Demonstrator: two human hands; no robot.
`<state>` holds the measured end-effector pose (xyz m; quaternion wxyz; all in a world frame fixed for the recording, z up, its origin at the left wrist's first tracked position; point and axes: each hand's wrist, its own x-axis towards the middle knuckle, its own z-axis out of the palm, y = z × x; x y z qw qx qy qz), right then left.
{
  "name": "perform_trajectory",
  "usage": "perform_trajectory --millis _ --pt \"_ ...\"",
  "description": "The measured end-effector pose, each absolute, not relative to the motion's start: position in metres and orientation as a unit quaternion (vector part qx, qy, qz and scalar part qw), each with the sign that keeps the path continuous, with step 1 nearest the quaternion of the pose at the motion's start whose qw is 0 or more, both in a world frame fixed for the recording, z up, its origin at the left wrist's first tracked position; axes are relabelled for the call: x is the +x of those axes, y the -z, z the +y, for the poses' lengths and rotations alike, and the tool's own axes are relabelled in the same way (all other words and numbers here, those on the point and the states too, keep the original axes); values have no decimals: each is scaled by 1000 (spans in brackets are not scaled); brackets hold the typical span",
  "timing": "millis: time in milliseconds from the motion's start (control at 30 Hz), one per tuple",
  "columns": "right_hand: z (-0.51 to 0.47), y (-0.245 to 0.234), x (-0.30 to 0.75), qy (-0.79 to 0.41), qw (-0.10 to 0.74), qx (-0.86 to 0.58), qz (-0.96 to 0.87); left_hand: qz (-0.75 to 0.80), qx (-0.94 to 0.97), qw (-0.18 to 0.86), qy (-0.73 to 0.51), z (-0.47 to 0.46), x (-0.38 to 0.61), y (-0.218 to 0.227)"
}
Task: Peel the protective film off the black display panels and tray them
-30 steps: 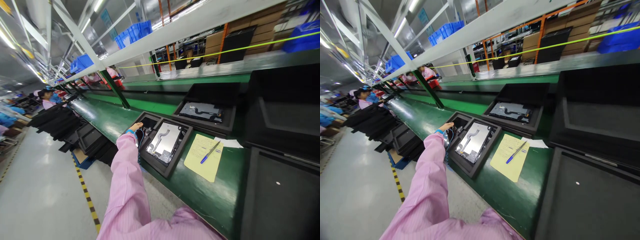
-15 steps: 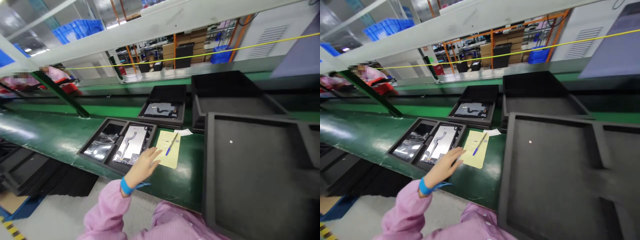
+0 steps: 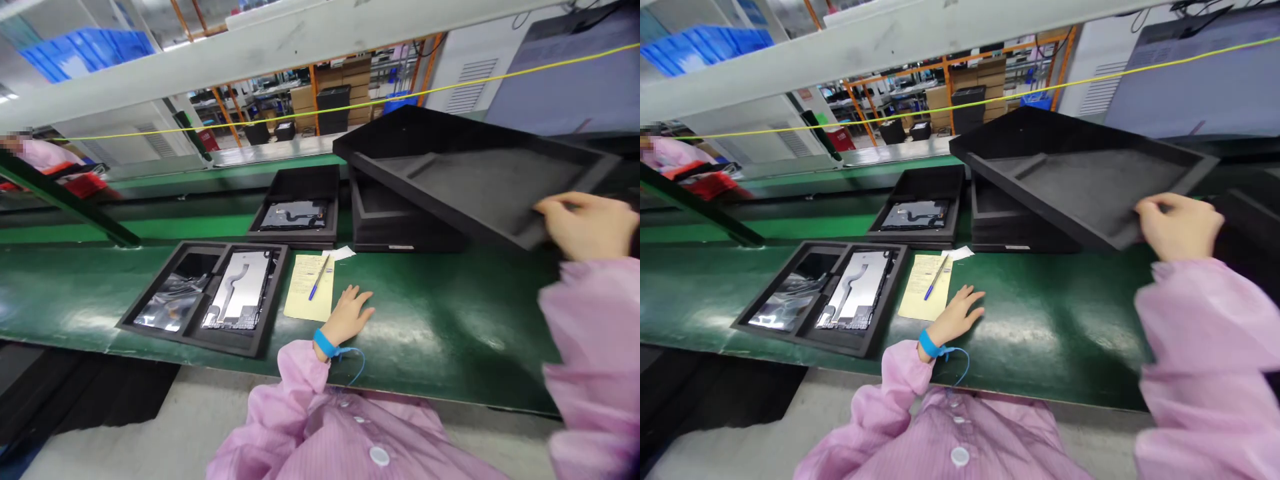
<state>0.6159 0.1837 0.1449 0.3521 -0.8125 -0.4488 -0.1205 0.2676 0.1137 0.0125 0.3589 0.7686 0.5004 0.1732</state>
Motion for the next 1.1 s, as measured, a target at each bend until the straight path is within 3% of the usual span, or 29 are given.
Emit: perform_trajectory --millis 167,333,433,533,667,867,1100 --pt "219 -153 599 49 376 -828 -412 514 720 378 -274 118 246 -17" --pt "173 -146 596 -22 412 -807 -421 536 619 390 -422 131 201 -57" --pt "161 -140 575 -82 427 -783 -444 475 563 490 -466 132 209 -77" --pt "182 -138 532 -132 446 -746 -476 432 568 564 -415 130 232 -80" --pt "236 -140 455 -228 470 -661 -538 483 694 447 -292 126 232 -67" --pt "287 -139 315 -318 471 -543 -619 558 703 346 -275 115 179 -66" --pt "294 -111 226 -345 327 -506 -720 674 639 257 -268 134 132 -72"
